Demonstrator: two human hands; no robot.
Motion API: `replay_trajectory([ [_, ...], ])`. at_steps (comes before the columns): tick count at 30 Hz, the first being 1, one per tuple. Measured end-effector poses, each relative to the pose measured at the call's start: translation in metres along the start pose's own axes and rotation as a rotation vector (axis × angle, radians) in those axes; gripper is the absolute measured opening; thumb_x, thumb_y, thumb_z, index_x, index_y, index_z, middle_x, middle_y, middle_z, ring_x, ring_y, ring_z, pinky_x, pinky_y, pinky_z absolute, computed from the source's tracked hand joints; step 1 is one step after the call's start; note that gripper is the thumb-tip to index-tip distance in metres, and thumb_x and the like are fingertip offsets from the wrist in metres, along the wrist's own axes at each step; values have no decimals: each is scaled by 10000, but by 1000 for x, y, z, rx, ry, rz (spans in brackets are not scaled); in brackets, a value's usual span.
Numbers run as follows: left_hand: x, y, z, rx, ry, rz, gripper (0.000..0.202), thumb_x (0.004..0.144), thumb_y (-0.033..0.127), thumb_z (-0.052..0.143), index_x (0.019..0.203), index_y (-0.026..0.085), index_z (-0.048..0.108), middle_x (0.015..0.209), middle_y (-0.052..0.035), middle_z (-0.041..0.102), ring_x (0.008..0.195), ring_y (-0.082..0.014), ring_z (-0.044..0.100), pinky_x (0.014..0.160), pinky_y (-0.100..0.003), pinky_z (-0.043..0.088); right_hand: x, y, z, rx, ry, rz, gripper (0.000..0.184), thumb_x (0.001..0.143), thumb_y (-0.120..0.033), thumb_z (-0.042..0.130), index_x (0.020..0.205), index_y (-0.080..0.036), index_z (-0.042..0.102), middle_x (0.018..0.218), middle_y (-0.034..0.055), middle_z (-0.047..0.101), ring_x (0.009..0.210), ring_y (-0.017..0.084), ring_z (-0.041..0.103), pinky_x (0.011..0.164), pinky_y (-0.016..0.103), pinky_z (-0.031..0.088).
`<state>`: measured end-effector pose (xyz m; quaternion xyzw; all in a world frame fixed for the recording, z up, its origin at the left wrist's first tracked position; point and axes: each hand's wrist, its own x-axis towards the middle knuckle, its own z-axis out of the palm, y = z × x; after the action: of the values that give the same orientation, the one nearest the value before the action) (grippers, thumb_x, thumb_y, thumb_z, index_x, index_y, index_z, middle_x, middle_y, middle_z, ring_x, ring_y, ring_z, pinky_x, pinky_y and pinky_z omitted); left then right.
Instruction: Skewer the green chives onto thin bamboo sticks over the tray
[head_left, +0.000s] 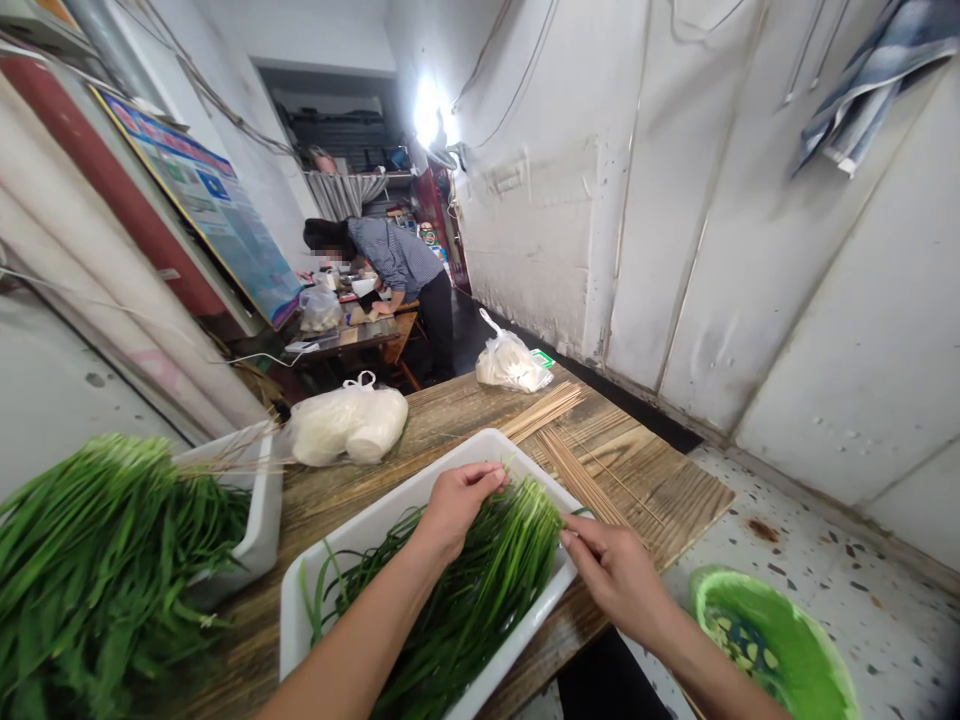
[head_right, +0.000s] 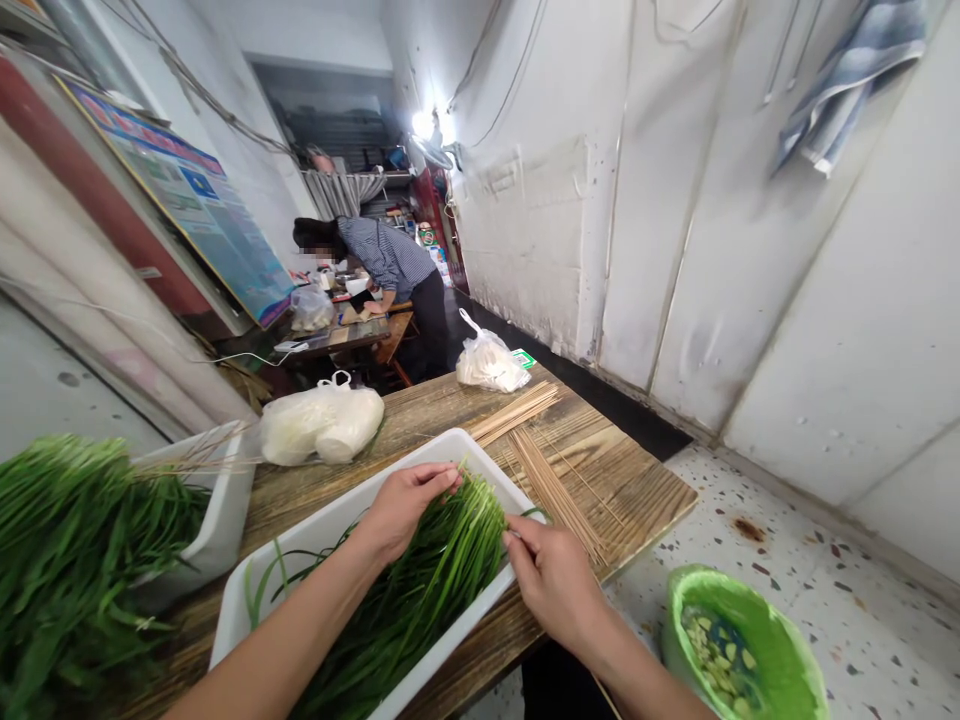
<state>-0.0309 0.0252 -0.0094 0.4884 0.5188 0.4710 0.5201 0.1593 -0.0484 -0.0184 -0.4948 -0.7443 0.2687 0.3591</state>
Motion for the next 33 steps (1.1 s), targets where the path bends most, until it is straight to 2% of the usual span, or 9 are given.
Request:
replay_trajectory([
  [8,-1,0,1,-6,5,-5,285,577,351,716,760,133,711,706,-64,688,670,-156,580,682,-276,428,0,-2,-1,25,-15,6,287,899,-275,372,798,-160,615,648,20,611,574,151,542,546,223,386],
  [20,-1,-2,2,-27,63,-41,285,532,309,749,762,144,718,695,-42,692,637,-139,572,673,-272,430,0,-5,-1,20,7,-16,280,894,-236,385,860,-164,654,596,2,586,530,138,515,517,215,368],
  [27,-1,-5,4,-36,99,-36,302,508,309,765,760,149,719,793,-62,711,723,-161,607,753,-291,442,-2,-3,0,22,-2,4,291,898,-260,381,838,-158,646,668,27,643,587,156,577,555,222,408],
  [33,-2,-3,5,-23,126,-41,333,490,318,771,762,134,718,831,-84,711,790,-193,618,803,-313,440,-2,-3,0,20,17,6,284,883,-254,402,864,-163,670,651,29,660,586,160,601,555,216,425],
])
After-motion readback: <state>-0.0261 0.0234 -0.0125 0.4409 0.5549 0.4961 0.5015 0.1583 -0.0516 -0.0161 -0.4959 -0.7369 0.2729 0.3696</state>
